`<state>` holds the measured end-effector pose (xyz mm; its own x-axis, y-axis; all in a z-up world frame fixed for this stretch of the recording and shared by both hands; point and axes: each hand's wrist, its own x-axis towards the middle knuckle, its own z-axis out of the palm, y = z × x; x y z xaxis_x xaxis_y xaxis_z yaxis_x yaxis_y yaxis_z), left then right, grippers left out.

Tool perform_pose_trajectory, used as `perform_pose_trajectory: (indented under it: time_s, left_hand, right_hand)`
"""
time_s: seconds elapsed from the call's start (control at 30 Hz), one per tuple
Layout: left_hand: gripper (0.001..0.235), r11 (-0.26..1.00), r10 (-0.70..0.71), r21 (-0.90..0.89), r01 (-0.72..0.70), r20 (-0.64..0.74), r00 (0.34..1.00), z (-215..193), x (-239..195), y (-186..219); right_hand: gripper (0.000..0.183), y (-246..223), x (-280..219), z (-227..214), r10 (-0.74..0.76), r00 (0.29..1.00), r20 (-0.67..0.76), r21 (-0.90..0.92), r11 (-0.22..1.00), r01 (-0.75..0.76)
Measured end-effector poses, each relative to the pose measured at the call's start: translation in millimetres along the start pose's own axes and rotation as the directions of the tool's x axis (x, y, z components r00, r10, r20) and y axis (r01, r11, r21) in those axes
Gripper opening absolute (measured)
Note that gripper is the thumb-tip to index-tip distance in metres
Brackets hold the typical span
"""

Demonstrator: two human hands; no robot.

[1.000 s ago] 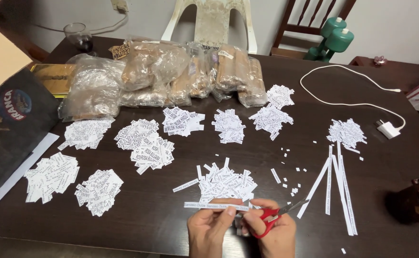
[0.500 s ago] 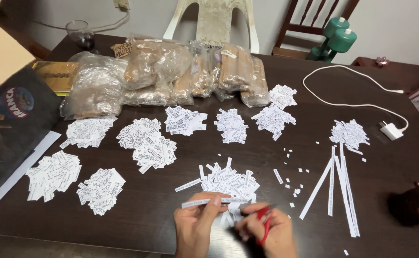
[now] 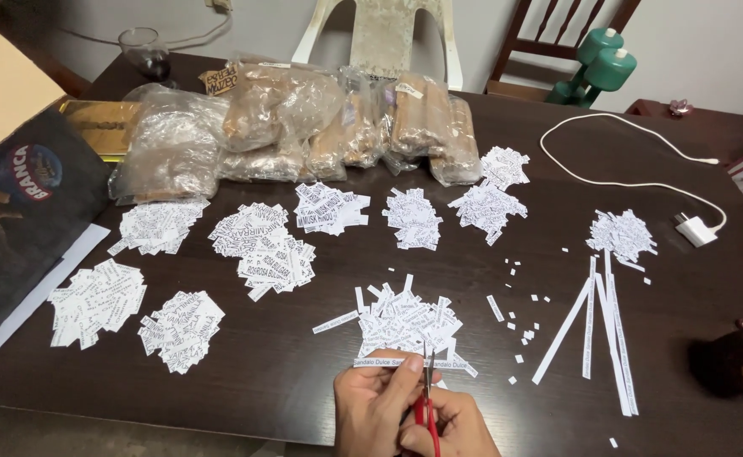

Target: Cutting long thin strips of paper into small rectangular pieces using scissors

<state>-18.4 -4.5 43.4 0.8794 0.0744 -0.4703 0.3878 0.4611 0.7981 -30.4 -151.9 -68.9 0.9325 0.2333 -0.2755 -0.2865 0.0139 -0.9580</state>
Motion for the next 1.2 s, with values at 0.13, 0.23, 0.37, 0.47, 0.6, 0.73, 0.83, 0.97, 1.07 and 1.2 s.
perform_pose_trajectory:
  time_s: [0.13, 0.23, 0.37, 0.47, 0.6, 0.73, 0.83, 0.97, 1.07, 1.2]
  left_hand:
    - [0.032, 1.0, 0.017, -0.007, -0.017, 0.008, 1.0, 0.5, 0.4, -1.5]
    - [0.029, 0.992, -0.103, -0.076, 0.1, -0.03, 0.994, 4.6, -0.3, 3.0]
    - [0.03, 0.991, -0.039, -0.131, 0.038, -0.004, 0.999, 1.4, 3.0, -5.0]
    - [0.029, 0.994, 0.101, -0.046, -0.099, 0.06, 0.993, -6.1, 13.1, -23.5]
    - [0.019, 0.969, 0.243, -0.079, -0.233, 0.164, 0.956, -5.5, 15.5, -31.8]
    - [0.017, 0.959, 0.282, -0.066, -0.275, 0.198, 0.939, -5.1, 10.5, -27.4]
    - [0.017, 0.963, 0.254, 0.071, -0.261, 0.093, 0.963, -14.7, 18.2, -36.0]
    - [0.018, 0.971, 0.189, 0.131, -0.2, 0.089, 0.978, -23.1, 17.7, -21.5]
    - [0.019, 0.95, 0.23, 0.2, -0.241, 0.076, 0.97, -27.6, 22.1, -20.5]
    - [0.018, 0.946, 0.281, 0.164, -0.28, 0.02, 0.96, -25.3, 25.5, -15.2]
  right_hand:
    - [0.007, 0.7, 0.6, 0.2, -0.043, 0.999, 0.028, 0.068, 0.997, 0.041]
    - [0.013, -51.3, -8.3, 27.4, 0.22, 0.963, -0.158, 0.035, 0.976, -0.217]
    - [0.012, -26.6, -1.8, 20.4, 0.271, 0.942, -0.199, 0.172, 0.956, -0.239]
    - [0.012, 3.2, 8.0, 4.2, 0.129, 0.901, -0.414, 0.361, 0.932, 0.033]
    - [0.025, -7.8, 10.8, -4.3, -0.214, 0.844, -0.492, 0.229, 0.903, 0.363]
    - [0.028, -21.5, 5.9, -4.5, -0.222, 0.843, -0.49, 0.124, 0.939, 0.32]
    - [0.025, -18.1, 5.5, -10.6, -0.25, 0.821, -0.514, 0.096, 0.934, 0.345]
    - [0.013, -28.3, 1.9, -13.6, -0.214, 0.81, -0.545, 0.042, 0.959, 0.281]
    - [0.018, -17.5, 5.2, -16.1, -0.203, 0.824, -0.528, 0.104, 0.948, 0.301]
    - [0.02, 8.2, 3.1, -19.2, -0.106, 0.94, -0.325, 0.18, 0.969, 0.172]
